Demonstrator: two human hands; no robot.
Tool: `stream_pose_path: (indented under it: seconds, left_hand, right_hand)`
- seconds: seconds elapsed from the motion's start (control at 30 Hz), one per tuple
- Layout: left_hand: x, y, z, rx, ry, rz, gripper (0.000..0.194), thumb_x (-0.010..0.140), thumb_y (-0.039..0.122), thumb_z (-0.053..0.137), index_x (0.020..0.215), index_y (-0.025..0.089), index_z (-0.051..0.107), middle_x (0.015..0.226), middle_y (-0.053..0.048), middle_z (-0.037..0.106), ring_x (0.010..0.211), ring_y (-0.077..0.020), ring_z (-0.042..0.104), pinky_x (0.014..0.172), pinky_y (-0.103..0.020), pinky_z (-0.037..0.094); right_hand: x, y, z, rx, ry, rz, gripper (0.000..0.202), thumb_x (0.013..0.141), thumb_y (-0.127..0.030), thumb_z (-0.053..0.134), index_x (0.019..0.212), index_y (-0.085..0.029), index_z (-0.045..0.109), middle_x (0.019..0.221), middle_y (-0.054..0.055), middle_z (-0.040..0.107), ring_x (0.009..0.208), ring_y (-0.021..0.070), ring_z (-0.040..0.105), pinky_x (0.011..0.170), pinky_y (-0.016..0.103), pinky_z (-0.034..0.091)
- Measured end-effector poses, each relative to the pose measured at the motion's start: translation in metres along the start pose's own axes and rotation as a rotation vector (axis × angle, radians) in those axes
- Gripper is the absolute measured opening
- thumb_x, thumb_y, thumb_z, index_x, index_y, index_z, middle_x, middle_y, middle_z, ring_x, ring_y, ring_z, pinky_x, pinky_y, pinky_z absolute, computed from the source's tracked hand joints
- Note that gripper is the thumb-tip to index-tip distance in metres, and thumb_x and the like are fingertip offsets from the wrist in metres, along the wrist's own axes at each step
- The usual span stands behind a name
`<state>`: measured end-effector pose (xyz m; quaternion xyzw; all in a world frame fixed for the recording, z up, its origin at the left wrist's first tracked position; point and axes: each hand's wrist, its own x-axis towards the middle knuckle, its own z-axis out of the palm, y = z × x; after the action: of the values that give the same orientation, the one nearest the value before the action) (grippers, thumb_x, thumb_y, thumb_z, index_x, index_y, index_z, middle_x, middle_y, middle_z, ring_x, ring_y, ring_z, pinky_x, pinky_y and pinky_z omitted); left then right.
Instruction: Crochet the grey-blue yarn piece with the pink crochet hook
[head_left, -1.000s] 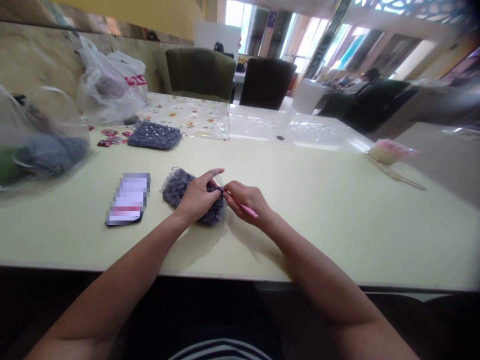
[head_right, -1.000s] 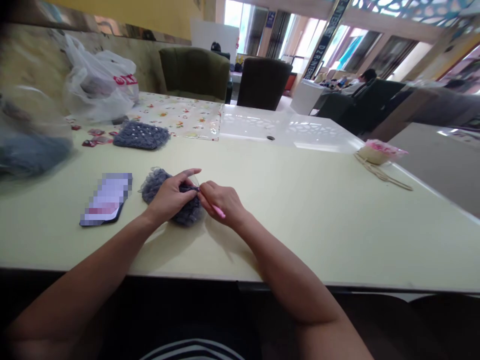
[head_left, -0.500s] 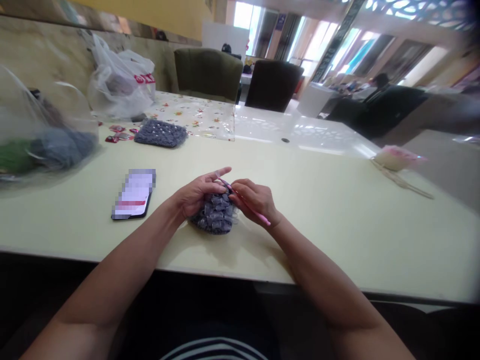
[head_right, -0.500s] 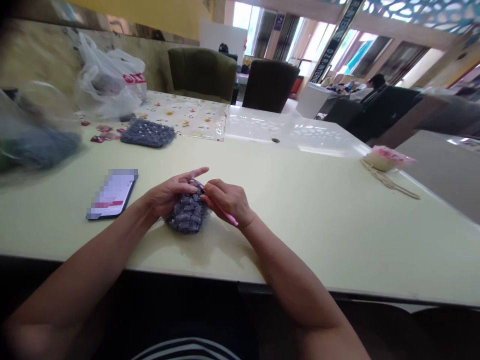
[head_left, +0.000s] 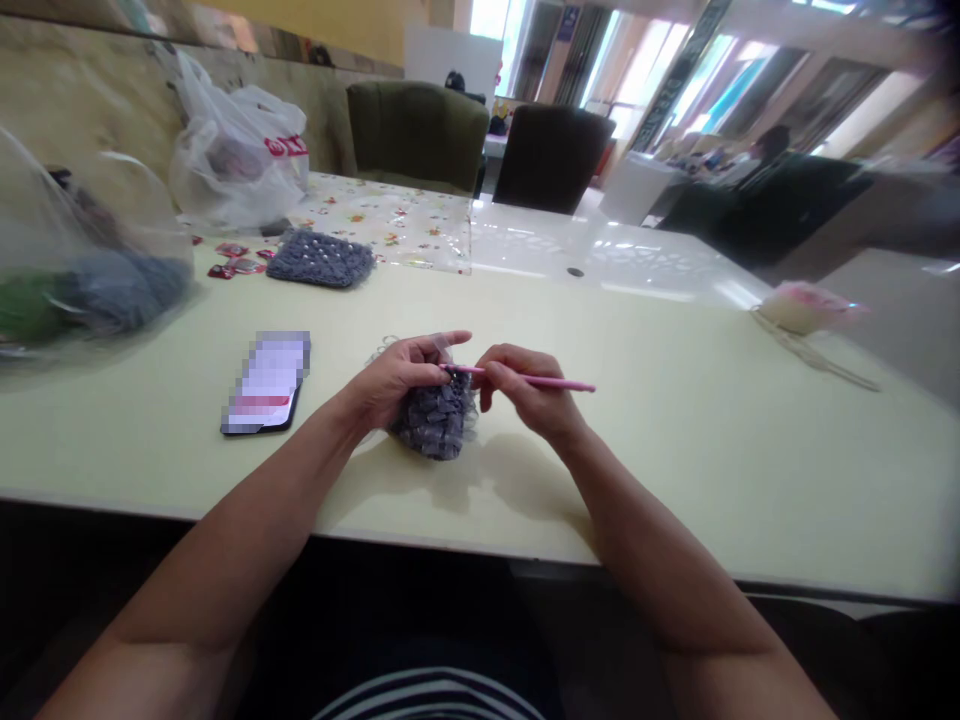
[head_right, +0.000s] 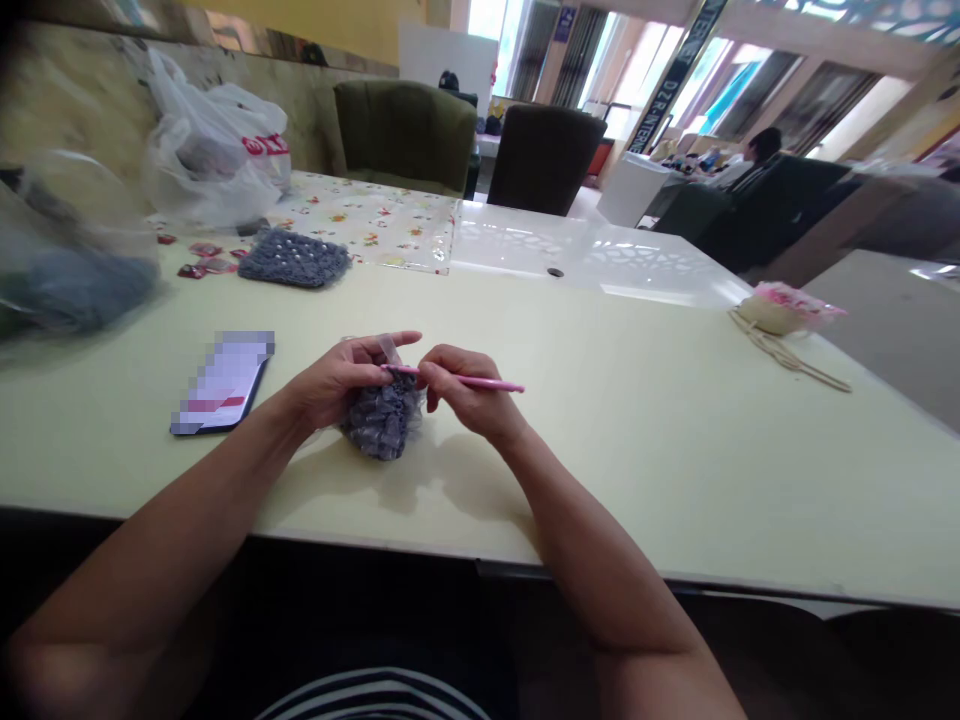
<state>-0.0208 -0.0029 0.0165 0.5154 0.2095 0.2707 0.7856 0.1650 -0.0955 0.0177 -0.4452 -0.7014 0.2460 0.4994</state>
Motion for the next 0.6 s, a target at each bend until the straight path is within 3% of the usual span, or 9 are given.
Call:
stream_pose_path:
  seconds: [0.13,0.2,0.33,0.5,0.6]
  left_hand:
    - [0.001,-0.005,0.004,-0.039,0.001,-0.017,0.063,0.064,0.008,0.075,0.126,0.016,0.067,0.083,0.0,0.066,0.078,-0.0133,0.061,0.081,-0.028,0.044]
    - [0.001,-0.008,0.006,-0.024,0.019,0.009,0.064,0.066,0.008,0.076,0.129,0.017,0.065,0.085,0.0,0.065,0.081,-0.0132,0.06,0.084,-0.029,0.043]
    - [0.002,-0.013,0.008,0.028,0.079,0.053,0.07,0.069,0.014,0.079,0.136,0.018,0.06,0.091,0.001,0.065,0.088,-0.0127,0.06,0.092,-0.029,0.042]
    - [0.002,-0.014,0.012,0.039,0.131,0.083,0.078,0.068,0.019,0.082,0.141,0.015,0.054,0.088,0.003,0.061,0.087,-0.0101,0.059,0.091,-0.026,0.043]
    - [0.001,-0.016,0.016,0.112,0.181,0.106,0.08,0.068,0.02,0.081,0.143,0.016,0.052,0.086,0.004,0.06,0.083,-0.0095,0.057,0.088,-0.025,0.044]
  right_hand:
    - [-0.001,0.01,0.015,-0.41,0.134,-0.236,0.018,0.097,-0.032,0.053,0.086,-0.018,0.06,0.094,0.006,0.065,0.083,0.0138,0.063,0.074,0.028,0.052]
    - [-0.001,0.013,0.019,-0.519,0.167,-0.275,0.018,0.098,-0.031,0.05,0.089,-0.019,0.059,0.1,0.007,0.065,0.089,0.0142,0.063,0.078,0.029,0.051]
    - [-0.002,0.017,0.02,-0.535,0.189,-0.265,0.021,0.1,-0.029,0.045,0.085,-0.02,0.055,0.082,0.002,0.06,0.073,0.0111,0.058,0.069,0.024,0.047]
    - [-0.001,0.02,0.018,-0.568,0.171,-0.273,0.022,0.101,-0.03,0.044,0.086,-0.019,0.055,0.079,0.001,0.058,0.068,0.0091,0.055,0.064,0.021,0.042]
    - [-0.001,0.019,0.02,-0.721,0.164,-0.276,0.026,0.102,-0.03,0.042,0.082,-0.019,0.054,0.076,-0.001,0.057,0.064,0.0082,0.052,0.059,0.022,0.036]
